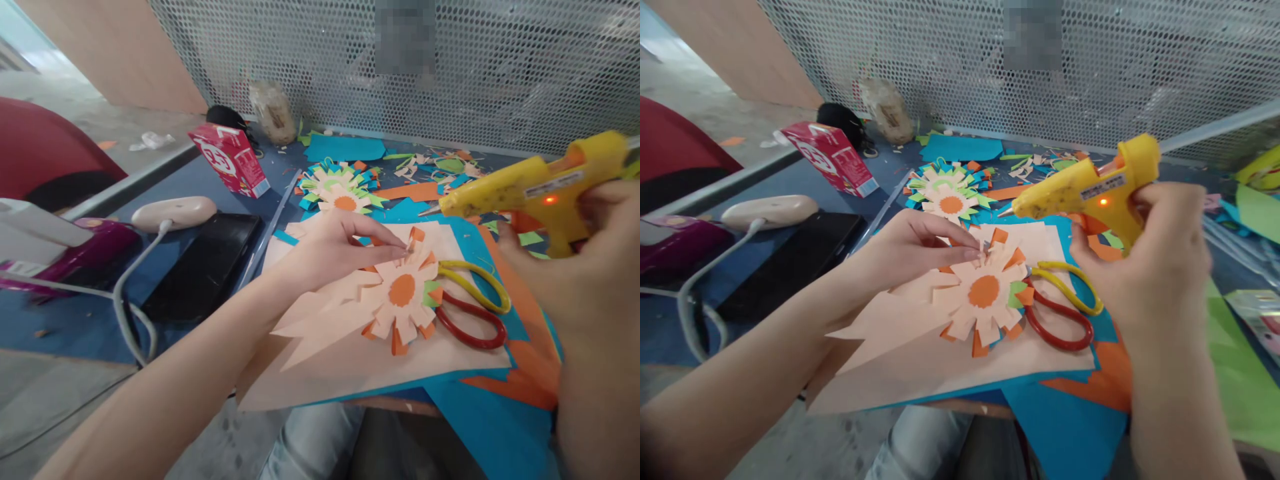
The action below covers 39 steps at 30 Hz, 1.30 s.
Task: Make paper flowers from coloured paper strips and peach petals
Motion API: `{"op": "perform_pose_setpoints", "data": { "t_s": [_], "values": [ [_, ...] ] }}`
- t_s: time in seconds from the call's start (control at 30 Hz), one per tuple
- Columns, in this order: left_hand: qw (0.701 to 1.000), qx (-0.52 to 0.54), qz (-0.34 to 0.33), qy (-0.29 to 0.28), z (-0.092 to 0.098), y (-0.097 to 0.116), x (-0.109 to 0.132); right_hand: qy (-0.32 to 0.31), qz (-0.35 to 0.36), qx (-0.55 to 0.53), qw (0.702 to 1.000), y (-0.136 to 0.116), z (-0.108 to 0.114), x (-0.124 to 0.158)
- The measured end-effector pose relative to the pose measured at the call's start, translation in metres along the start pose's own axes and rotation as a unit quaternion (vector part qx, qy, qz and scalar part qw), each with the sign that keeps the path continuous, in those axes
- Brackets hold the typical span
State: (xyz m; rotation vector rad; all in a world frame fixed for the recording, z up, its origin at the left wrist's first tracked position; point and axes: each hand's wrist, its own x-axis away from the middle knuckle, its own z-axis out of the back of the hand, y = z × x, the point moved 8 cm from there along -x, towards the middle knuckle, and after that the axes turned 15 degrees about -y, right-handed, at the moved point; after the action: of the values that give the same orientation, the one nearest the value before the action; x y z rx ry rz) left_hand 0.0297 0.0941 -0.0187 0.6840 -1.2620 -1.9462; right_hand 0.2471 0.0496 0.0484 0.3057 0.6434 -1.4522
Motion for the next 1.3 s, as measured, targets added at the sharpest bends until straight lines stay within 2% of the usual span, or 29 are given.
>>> {"op": "perform_pose_setpoints", "data": {
  "t_s": [0.07, 0.17, 0.23, 0.37, 0.43, 0.5, 0.6, 0.67, 0.73, 0.83, 0.93, 1.13, 1.3],
  "values": [
    [1.000, -0.014, 0.011, 0.004, 0.001, -0.002, -0.001, -0.031, -0.071, -0.008, 0.997, 0.012, -0.014, -0.009],
    [0.999, -0.036, 0.019, 0.001, 0.002, -0.004, -0.002, -0.129, -0.176, -0.063, 0.974, 0.037, -0.052, -0.014],
    [0.999, -0.043, 0.023, -0.002, 0.002, -0.005, -0.003, -0.206, -0.174, -0.068, 0.961, 0.041, -0.080, -0.013],
    [0.999, -0.037, 0.026, 0.002, 0.002, -0.005, -0.003, -0.238, -0.125, -0.005, 0.963, 0.034, -0.106, -0.007],
    [0.999, -0.030, 0.025, 0.006, 0.001, -0.004, -0.002, -0.218, -0.111, 0.044, 0.969, 0.028, -0.101, -0.005],
    [0.999, -0.027, 0.021, 0.006, 0.000, -0.002, -0.001, -0.168, -0.078, 0.058, 0.981, 0.016, -0.083, -0.006],
    [1.000, -0.023, 0.012, -0.004, -0.004, 0.002, 0.000, -0.079, 0.055, -0.076, 0.992, -0.016, -0.045, -0.006],
    [1.000, -0.022, 0.009, -0.008, -0.007, 0.005, 0.001, -0.065, 0.143, -0.166, 0.974, -0.037, -0.027, -0.001],
    [1.000, -0.028, 0.009, -0.005, -0.008, 0.007, 0.002, -0.114, 0.187, -0.202, 0.955, -0.052, -0.026, 0.005],
    [0.999, -0.037, 0.009, -0.001, -0.008, 0.009, 0.004, -0.154, 0.195, -0.226, 0.942, -0.060, -0.030, 0.011],
    [0.999, -0.038, 0.001, 0.001, -0.009, 0.012, 0.004, -0.160, 0.180, -0.236, 0.941, -0.058, -0.033, 0.012],
    [0.999, -0.036, 0.000, -0.004, -0.011, 0.017, 0.005, -0.121, 0.223, -0.309, 0.917, -0.064, -0.025, 0.012],
    [0.999, -0.041, -0.010, -0.007, -0.013, 0.022, 0.006, -0.099, 0.215, -0.311, 0.920, -0.064, -0.024, 0.013]
  ]
}}
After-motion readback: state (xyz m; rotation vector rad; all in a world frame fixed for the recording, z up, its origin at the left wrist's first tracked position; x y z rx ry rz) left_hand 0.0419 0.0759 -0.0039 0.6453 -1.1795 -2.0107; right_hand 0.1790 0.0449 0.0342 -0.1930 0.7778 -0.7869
